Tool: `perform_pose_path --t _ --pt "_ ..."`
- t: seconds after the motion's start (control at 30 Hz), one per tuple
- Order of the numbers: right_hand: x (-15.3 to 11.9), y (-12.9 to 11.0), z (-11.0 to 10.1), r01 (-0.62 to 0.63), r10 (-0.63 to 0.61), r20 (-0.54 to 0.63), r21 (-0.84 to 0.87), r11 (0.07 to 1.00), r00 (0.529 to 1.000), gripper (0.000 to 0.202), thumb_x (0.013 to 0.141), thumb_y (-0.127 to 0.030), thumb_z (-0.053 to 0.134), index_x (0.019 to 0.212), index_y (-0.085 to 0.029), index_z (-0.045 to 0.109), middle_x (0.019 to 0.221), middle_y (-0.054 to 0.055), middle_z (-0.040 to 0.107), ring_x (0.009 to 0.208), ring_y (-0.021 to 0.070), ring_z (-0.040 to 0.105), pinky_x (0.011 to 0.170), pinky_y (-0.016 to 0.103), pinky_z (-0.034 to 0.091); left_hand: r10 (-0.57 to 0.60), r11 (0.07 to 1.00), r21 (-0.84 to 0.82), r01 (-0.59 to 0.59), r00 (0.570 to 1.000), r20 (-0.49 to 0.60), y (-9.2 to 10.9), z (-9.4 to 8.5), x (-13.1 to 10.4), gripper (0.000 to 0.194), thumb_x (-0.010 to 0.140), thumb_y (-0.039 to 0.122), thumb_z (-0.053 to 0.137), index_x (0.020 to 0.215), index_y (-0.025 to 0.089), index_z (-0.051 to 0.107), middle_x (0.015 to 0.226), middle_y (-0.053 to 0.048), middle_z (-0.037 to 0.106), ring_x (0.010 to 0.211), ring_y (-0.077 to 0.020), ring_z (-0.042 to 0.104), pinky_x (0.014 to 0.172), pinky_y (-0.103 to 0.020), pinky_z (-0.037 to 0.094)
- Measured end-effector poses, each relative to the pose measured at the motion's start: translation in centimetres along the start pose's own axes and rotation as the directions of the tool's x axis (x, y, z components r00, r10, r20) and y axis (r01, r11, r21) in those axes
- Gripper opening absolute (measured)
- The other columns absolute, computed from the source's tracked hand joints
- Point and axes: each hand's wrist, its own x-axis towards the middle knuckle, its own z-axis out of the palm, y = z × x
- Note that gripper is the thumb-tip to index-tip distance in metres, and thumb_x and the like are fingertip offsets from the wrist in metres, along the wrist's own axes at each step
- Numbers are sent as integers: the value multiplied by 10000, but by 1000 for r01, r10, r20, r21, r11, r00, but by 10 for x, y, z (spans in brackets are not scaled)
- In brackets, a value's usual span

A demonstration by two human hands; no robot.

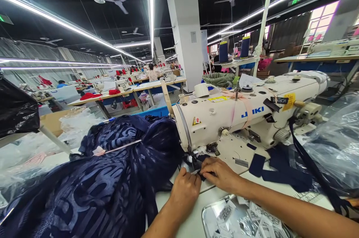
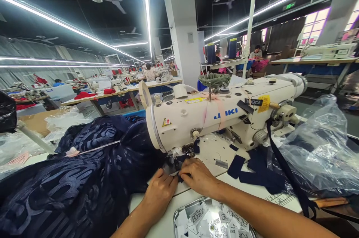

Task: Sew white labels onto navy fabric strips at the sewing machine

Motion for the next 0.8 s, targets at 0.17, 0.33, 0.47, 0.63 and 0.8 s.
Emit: perform_pose_path --t 0.17,0.33,0.47,0.63,0.8 --pt "-12 -12 5 133 -116 67 -414 901 991 184 737 -23 491 785 -157 609 854 49 558 790 188 488 678 294 399 -15 1000 -1 15 999 39 -2 -9 -2 229 790 23 418 628 132 537 554 -8 524 547 -145 482 606 -294 348" --pt "-7 -2 -9 445 -350 275 -517 732 895 207 752 -36 478 918 -116 573 869 81 557 801 207 486 625 285 409 -60 995 -71 67 993 99 -13 -28 -19 141 783 114 503 657 164 539 713 -14 567 735 -172 515 791 -384 350" --pt "5 12 -26 573 -447 362 -459 678 818 261 820 -53 402 1011 -132 562 940 86 584 854 199 498 689 289 425 -47 986 -154 63 993 105 -17 -27 -20 84 752 103 512 771 177 547 988 -55 586 1006 -204 484 925 -438 289" --pt "0 11 -17 480 -371 306 -507 716 877 283 771 -40 443 1009 -126 570 992 93 594 893 213 516 736 299 446 -69 951 -284 125 978 197 -21 -19 -8 187 684 79 494 836 175 544 1137 -83 545 1143 -210 407 997 -466 239" --pt "-7 8 -7 440 -367 243 -533 723 898 340 719 -19 470 1038 -82 571 1046 129 591 942 214 524 860 311 419 -132 902 -352 250 936 325 -26 -27 -4 392 662 61 462 1028 182 536 962 -61 579 936 -190 515 912 -408 356"
